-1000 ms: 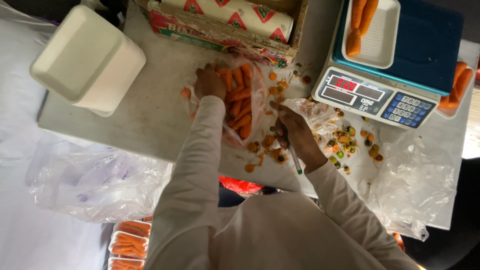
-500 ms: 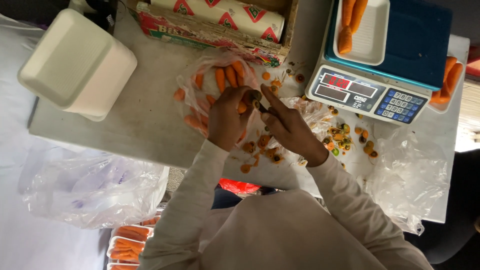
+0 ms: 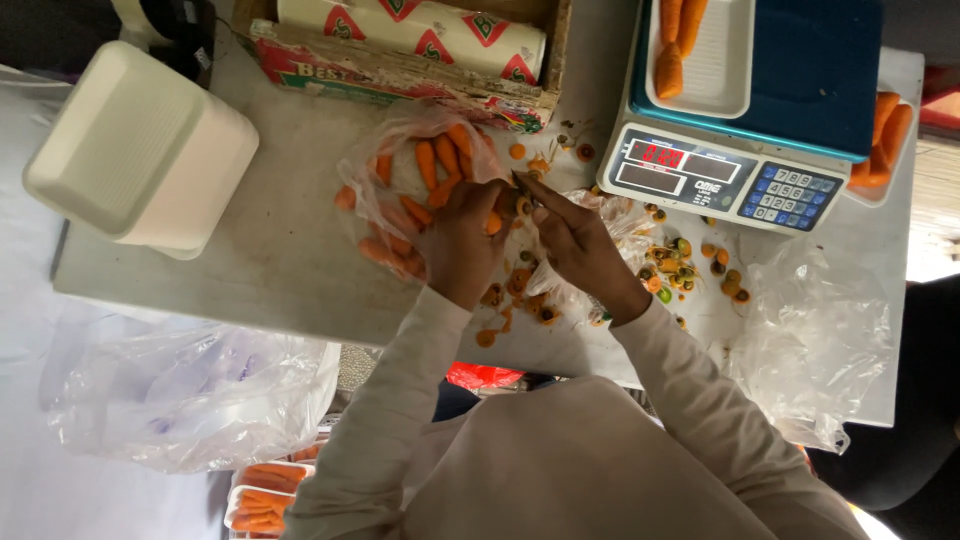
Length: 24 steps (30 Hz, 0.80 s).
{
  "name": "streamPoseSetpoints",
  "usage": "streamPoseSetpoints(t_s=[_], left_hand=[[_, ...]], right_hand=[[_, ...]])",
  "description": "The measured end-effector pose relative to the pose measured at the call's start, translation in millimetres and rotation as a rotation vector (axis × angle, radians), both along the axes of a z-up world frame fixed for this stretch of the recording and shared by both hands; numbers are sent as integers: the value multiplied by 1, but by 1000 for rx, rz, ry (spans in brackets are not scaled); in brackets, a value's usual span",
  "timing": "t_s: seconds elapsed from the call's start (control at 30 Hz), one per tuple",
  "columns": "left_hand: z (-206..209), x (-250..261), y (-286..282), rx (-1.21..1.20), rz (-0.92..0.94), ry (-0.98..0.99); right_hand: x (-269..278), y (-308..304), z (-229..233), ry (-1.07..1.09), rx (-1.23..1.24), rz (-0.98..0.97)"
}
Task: Peeling carrots with a hand peeler and placing them on a scale for packaging.
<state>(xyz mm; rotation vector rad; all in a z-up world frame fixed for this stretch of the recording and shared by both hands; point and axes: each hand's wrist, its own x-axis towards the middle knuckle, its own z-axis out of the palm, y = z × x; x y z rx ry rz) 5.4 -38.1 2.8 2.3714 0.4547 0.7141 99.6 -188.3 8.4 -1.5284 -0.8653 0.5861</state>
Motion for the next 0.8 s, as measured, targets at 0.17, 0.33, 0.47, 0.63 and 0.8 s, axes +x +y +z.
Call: streamPoseSetpoints(t_s=[0.17,0.33,0.47,0.63,0.8], left_hand=[[11,11,3,-204,-52,-145],[-29,40,-3,-933,-50,-303],[-3,42,-10,-1825,20,-406],[-23,46,-27,-1872,80,-482],[-39,52,-41,-1812,176,-528]], right_hand=[[6,-10,15,266,41,-51],[5,-17,19,274,59,-144],[5,-17,5,390,195,-130],[1,-13,-2,423,305,-135],[0,-6,-2,356,282,-127]])
